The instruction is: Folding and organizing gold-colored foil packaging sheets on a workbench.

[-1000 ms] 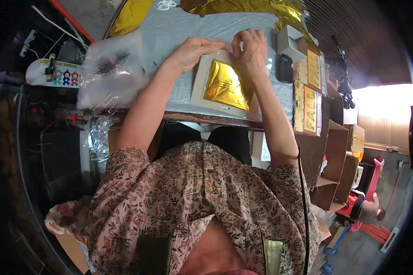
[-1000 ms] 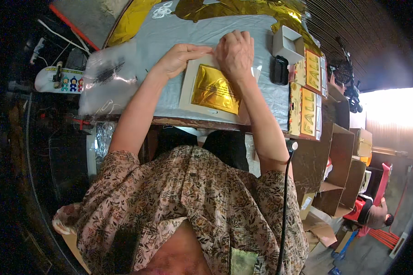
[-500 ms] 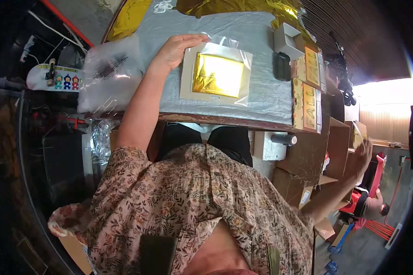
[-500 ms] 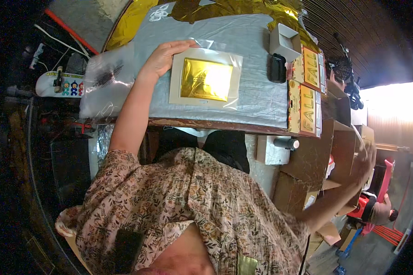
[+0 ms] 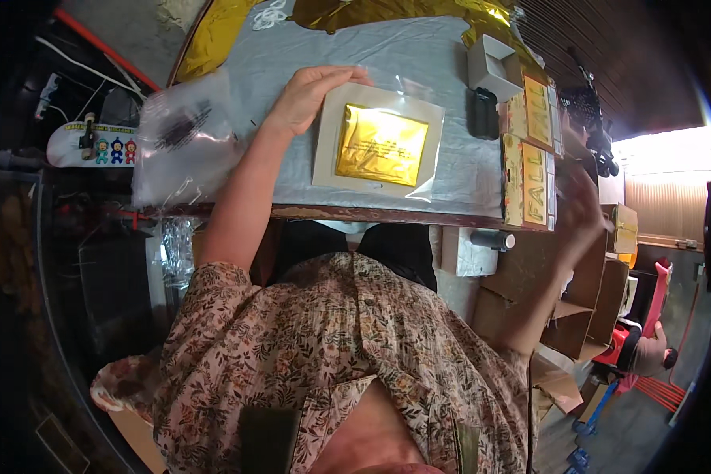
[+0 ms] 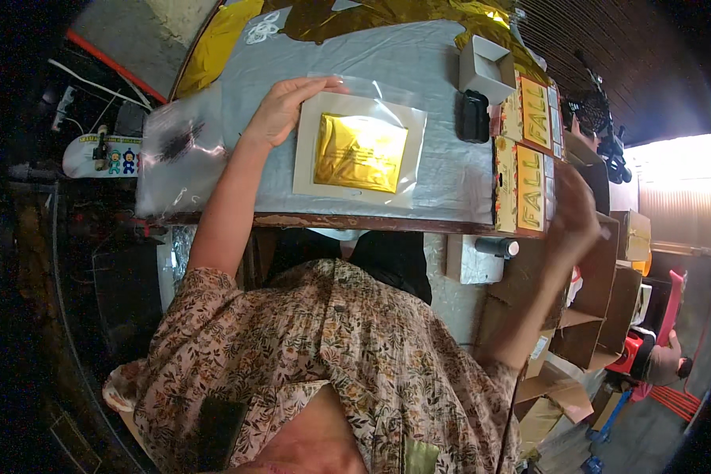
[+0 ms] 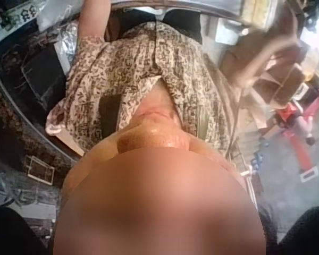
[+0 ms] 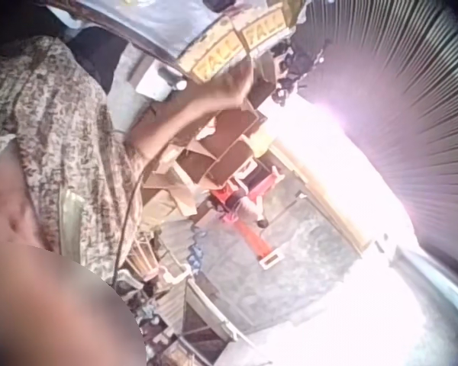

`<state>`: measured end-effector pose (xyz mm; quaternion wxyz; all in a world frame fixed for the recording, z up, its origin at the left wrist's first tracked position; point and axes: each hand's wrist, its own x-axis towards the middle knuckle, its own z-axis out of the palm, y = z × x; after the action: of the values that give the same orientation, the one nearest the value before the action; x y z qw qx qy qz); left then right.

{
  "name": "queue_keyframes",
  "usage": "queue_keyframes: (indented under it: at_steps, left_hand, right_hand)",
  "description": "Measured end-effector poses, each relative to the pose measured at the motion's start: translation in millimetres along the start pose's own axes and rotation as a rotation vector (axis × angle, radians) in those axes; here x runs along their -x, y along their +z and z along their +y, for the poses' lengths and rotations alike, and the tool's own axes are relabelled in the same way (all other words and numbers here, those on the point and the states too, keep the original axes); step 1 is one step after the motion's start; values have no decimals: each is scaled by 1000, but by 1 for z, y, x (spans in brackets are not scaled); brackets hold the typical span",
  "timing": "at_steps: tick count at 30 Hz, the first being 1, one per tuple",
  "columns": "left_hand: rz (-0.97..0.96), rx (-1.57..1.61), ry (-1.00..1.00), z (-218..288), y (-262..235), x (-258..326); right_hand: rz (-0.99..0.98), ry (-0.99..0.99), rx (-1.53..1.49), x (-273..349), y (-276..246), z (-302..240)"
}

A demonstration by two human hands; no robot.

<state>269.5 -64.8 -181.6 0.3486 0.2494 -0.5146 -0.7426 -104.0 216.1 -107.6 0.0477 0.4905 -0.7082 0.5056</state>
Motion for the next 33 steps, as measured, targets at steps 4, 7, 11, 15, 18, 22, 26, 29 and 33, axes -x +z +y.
queue_keyframes:
  at_steps: [4, 7, 11, 15, 18, 22, 26, 29, 33]
  left_hand:
    - [-11, -30, -3, 0, 3, 6]
    - [-73, -74, 68, -1, 3, 7]
    - [-73, -16, 74, 4, 3, 11]
    - [-52, -104, 33, 3, -5, 12]
    - [-14, -149, 64, 2, -5, 12]
    - [-89, -241, 109, 5, 2, 10]
    - [-56, -66, 45, 3, -3, 9]
    - [-41, -57, 30, 1, -6, 9]
    - [-76, -96, 38, -2, -4, 8]
  right_hand:
    - [-357, -344, -99, -13, 141, -120]
    - [-497, -320, -363, -16, 207, -131]
    - [-434, -538, -186, -24, 243, -143]
    - [-462, -526, -163, -29, 256, -141]
    - [-436, -607, -126, -33, 260, -141]
    - [-167, -647, -105, -36, 276, -128]
    - [-355, -313, -319, -54, 261, -137]
    - [-485, -616, -229, -55, 255, -133]
    - [-491, -721, -28, -36, 251, -142]
